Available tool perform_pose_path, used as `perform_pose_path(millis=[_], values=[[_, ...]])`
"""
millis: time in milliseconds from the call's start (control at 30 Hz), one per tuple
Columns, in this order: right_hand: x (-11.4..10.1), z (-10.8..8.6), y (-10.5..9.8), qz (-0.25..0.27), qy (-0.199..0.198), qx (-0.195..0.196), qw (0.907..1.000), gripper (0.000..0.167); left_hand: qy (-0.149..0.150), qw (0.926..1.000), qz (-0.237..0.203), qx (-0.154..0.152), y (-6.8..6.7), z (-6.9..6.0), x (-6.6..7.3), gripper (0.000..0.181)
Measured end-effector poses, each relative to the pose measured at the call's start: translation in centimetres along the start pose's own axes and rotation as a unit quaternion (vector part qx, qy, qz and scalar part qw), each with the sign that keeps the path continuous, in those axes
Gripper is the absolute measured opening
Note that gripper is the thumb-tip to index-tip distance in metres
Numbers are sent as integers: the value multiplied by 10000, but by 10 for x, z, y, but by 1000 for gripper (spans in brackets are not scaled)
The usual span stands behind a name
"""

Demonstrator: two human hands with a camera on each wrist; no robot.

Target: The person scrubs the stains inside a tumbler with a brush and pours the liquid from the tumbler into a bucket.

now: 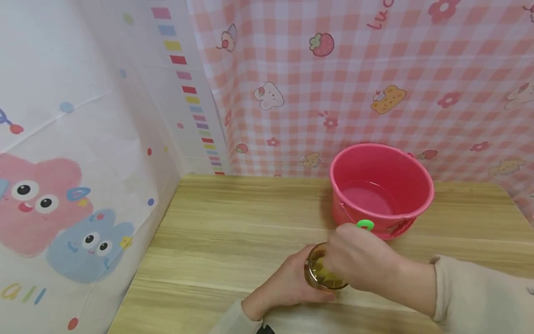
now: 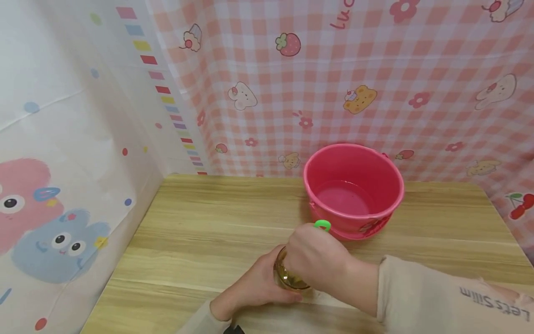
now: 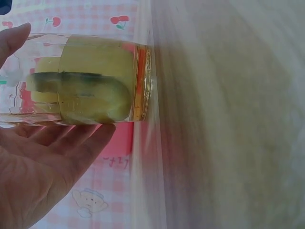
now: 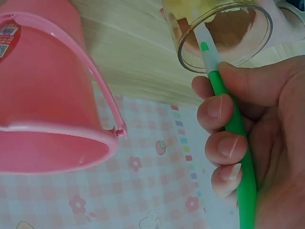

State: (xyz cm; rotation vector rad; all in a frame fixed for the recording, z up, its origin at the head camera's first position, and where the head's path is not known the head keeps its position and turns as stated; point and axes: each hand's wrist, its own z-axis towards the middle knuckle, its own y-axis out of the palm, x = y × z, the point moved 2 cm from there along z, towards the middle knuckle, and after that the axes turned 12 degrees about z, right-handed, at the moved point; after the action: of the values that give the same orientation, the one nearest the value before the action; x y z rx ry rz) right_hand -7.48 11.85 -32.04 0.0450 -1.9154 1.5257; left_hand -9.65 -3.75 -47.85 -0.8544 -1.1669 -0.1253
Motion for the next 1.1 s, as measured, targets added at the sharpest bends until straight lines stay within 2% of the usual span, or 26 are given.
perform_pose_path(millis=[300,467,600,800,900,1100], values=[[-4,-6,-2,529,64,-171,9984,30,-40,10000,-12,-13,1,0,-1,84],[-9,-5,-6,611,55,-34,9981,31,-30,10000,-18,-29,1,0,-1,84],[-13,-3,-11,573,23,106,9983,30,-34,10000,-24,-23,0,0,-1,84],[-18,4,-18,257,23,6,9997,31,-53,9998,183,-82,0,0,1,82],[-20,11,-21,-95,37,-239,9997,29,75,9994,346,-24,1,1,2,84],[-22,24,-28,-459,127,-770,9959,31,739,9955,580,79,1,1,2,95]])
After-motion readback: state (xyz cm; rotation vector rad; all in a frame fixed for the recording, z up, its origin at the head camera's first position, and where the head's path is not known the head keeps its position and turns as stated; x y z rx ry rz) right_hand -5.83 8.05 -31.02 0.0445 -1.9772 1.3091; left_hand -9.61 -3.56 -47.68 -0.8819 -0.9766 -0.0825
